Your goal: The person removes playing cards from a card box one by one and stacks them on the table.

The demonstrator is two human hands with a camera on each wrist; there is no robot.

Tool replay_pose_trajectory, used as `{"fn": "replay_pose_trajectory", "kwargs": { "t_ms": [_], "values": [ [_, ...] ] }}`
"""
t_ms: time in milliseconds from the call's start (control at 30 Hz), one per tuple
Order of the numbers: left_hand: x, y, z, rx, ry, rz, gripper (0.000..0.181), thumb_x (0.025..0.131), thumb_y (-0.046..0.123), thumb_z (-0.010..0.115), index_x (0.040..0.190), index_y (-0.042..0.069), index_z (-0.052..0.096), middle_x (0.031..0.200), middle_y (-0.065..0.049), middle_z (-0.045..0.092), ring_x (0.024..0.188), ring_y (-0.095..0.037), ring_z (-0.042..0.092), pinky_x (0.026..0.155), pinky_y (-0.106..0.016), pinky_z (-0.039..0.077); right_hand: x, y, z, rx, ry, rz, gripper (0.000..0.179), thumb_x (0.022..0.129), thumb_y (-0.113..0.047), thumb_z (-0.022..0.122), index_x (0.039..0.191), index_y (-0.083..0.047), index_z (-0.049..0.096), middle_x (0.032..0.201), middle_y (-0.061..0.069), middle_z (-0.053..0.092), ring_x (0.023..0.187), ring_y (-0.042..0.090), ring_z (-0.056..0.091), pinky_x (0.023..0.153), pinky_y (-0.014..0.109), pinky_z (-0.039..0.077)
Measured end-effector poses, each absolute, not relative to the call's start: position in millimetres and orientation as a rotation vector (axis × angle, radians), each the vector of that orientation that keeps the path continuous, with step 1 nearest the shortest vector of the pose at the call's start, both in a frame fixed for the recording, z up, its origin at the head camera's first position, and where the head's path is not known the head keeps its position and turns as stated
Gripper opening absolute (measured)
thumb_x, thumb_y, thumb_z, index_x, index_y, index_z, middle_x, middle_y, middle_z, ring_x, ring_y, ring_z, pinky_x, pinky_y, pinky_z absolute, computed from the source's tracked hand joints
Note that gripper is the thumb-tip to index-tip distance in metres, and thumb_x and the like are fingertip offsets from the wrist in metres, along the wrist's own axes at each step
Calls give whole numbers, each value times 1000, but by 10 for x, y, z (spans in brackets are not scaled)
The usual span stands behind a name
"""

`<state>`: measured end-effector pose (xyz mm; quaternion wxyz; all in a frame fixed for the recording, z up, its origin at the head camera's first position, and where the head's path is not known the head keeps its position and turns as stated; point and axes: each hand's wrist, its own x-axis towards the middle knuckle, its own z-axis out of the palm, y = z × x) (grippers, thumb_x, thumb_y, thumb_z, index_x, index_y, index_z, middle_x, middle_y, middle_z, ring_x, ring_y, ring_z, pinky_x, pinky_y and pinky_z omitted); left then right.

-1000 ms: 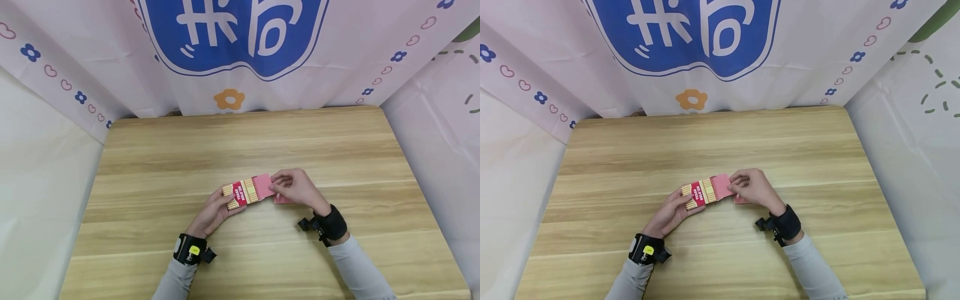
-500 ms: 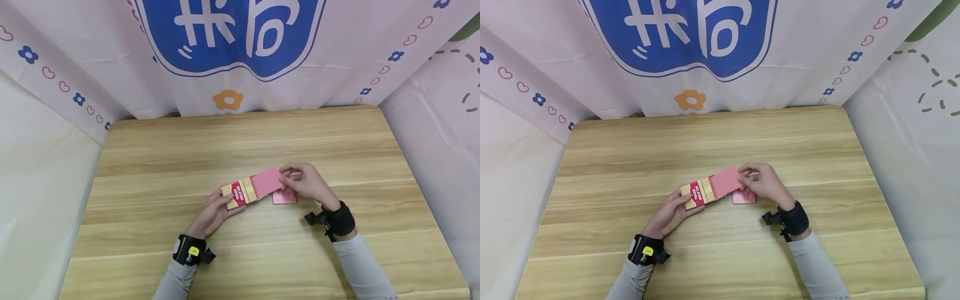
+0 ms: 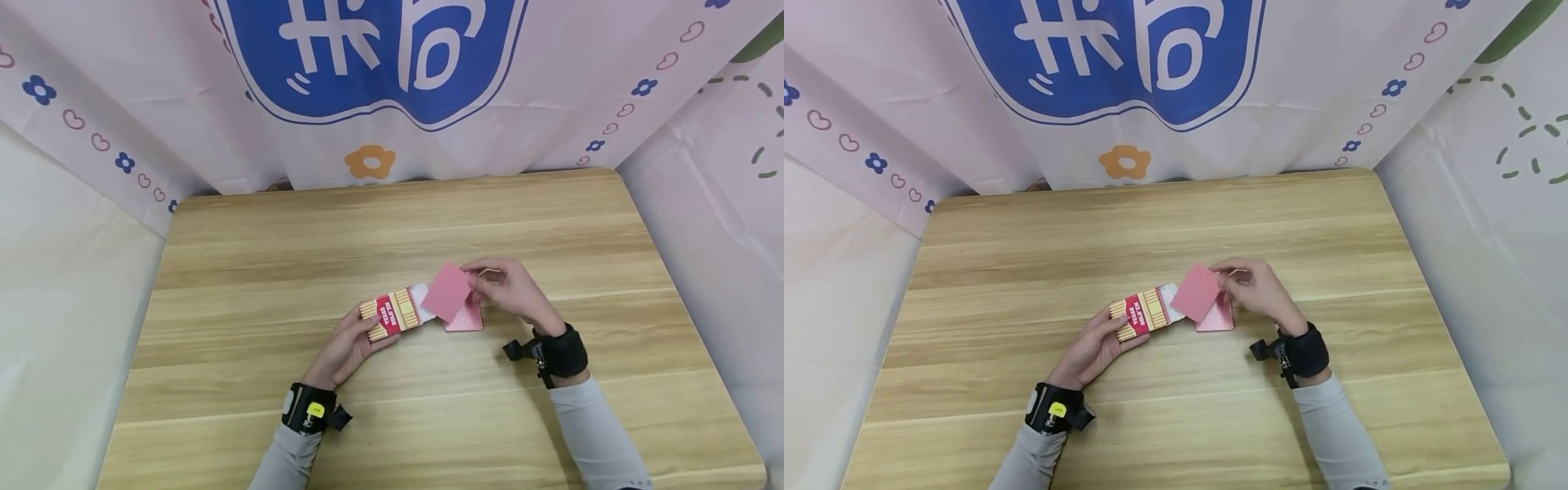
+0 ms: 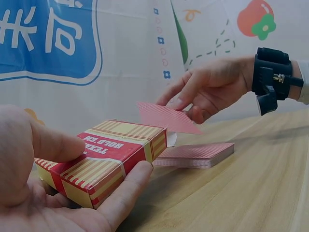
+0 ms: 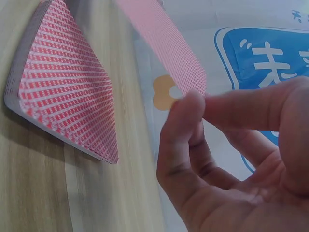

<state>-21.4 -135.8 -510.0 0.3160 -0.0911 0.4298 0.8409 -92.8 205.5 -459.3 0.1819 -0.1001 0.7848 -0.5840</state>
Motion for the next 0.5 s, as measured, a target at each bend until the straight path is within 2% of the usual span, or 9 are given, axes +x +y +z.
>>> {"fn": "replay_pose_trajectory", "kwargs": {
  "t_ms": [133, 300, 500],
  "values": [
    [-222, -1351, -5109, -242, 1136, 2212, 57, 114, 7, 39, 167, 7, 18, 170, -24, 29, 152, -38, 44, 116, -47, 52, -955, 2100, -4612, -306, 2224, -1648, 27, 103, -1, 66, 129, 3, 73, 132, 24, 71, 101, 17, 75, 82, 40, 68],
    [-225, -1351, -5110, -256, 1143, 2211, 57, 114, 7, 40, 167, 7, 19, 170, -23, 30, 153, -39, 43, 115, -46, 52, -976, 2152, -4630, -278, 2157, -1675, 26, 104, 0, 64, 128, 6, 70, 130, 26, 70, 90, 20, 73, 77, 36, 66],
    [-223, -1353, -5094, -247, 1137, 2212, 59, 113, 7, 40, 168, 6, 17, 170, -24, 29, 154, -41, 40, 116, -45, 52, -987, 2166, -4657, -221, 2161, -1633, 22, 105, 0, 60, 124, 8, 67, 127, 28, 66, 88, 17, 72, 74, 33, 65]
  ]
}}
